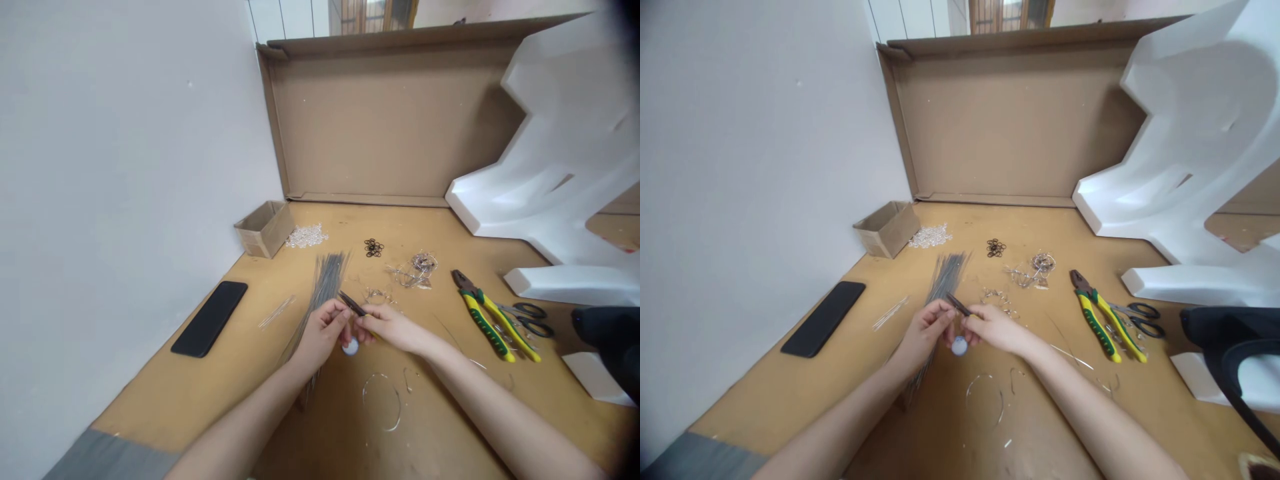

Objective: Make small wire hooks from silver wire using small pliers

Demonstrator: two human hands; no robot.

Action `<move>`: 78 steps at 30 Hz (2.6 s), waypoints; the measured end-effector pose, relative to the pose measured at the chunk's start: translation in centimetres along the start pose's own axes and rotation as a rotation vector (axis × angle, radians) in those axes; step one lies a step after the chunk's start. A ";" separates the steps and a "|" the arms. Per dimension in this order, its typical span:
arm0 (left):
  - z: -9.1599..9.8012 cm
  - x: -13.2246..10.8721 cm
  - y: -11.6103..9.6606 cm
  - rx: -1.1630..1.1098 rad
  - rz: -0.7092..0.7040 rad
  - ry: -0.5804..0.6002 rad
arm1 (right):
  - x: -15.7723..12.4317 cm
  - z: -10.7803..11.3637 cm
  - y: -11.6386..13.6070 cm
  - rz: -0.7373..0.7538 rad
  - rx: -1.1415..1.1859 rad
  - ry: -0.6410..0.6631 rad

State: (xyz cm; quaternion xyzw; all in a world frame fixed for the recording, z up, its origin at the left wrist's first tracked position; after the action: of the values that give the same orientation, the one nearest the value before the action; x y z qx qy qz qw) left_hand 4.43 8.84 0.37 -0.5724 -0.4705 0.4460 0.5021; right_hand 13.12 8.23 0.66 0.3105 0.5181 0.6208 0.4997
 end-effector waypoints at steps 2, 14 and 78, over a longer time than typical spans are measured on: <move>0.1 0.0 0.0 0.006 0.013 -0.014 | 0.1 0.2 -0.3 0.031 -0.060 -0.039; 0.2 -0.2 0.5 0.001 0.092 -0.068 | -0.1 1.5 0.9 0.181 -0.495 -0.234; 1.0 0.4 -0.6 0.146 -0.027 -0.070 | 0.2 1.0 -0.3 0.136 -0.413 -0.196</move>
State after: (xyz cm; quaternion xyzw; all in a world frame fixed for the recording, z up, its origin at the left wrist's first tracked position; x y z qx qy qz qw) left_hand 3.47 9.41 0.86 -0.5119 -0.4618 0.4920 0.5316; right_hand 14.02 8.72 0.65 0.2947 0.3069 0.7127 0.5577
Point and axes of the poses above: each hand's wrist, its own x-axis towards the middle knuckle, its own z-axis out of the back of the hand, y = z × x, the point moved 9 cm from there along x, towards the middle knuckle, and after that the axes turned 12 degrees about -y, right-handed, at the moved point
